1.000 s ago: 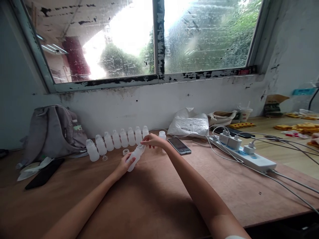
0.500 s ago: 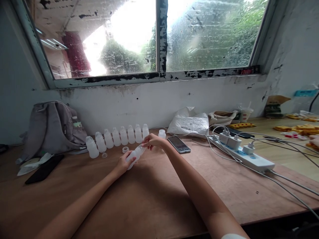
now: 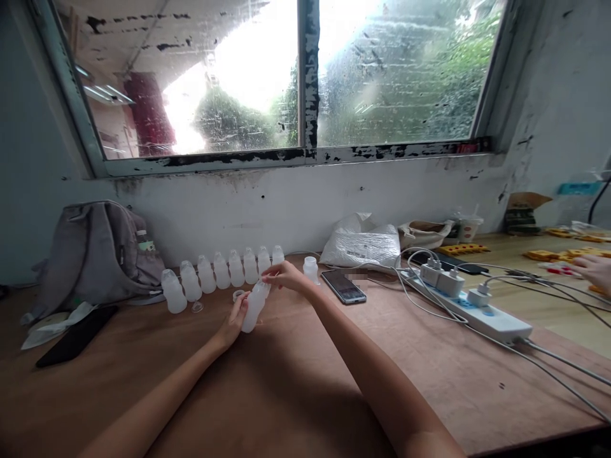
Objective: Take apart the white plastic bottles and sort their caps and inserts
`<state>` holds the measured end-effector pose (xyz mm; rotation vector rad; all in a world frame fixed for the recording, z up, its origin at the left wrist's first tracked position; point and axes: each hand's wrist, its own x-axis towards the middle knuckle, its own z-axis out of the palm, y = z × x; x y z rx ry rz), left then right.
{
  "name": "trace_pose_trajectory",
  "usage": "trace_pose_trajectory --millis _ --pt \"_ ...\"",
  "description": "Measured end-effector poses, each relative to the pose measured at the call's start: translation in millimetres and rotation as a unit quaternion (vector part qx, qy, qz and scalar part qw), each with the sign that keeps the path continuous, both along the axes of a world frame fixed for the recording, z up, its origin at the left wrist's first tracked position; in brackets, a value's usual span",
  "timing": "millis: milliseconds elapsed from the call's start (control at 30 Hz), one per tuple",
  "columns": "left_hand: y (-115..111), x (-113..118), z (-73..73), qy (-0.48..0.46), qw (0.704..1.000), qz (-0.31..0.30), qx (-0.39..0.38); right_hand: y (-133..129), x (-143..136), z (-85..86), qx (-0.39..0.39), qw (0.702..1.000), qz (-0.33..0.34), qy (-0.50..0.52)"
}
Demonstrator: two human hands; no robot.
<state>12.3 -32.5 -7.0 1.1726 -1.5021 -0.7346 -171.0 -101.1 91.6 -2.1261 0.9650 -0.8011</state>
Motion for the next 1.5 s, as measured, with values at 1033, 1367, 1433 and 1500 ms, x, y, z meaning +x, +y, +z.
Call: trace_pose_trajectory --millis 1033,1367,1433,1500 --pt "-12.3 49.8 -5.3 -0.451 0.870 0.172 -0.105 -90.5 -22.1 -2.9 -0.217 0.905 -0.327 0.165" --pt "-13.1 51.0 -9.2 -0.463 0.851 0.234 -0.085 -54.5 11.3 -25.3 -0.324 0.902 -0.286 0.013" --pt "-12.8 53.2 -6.6 -0.473 0.843 0.243 -0.085 -41.1 33.0 -43.8 -0.324 0.922 -0.211 0.034" --pt "-12.3 57.4 -2.7 -0.489 0.830 0.248 -0.100 -28.3 55.2 -65.2 -0.322 0.933 -0.152 0.054"
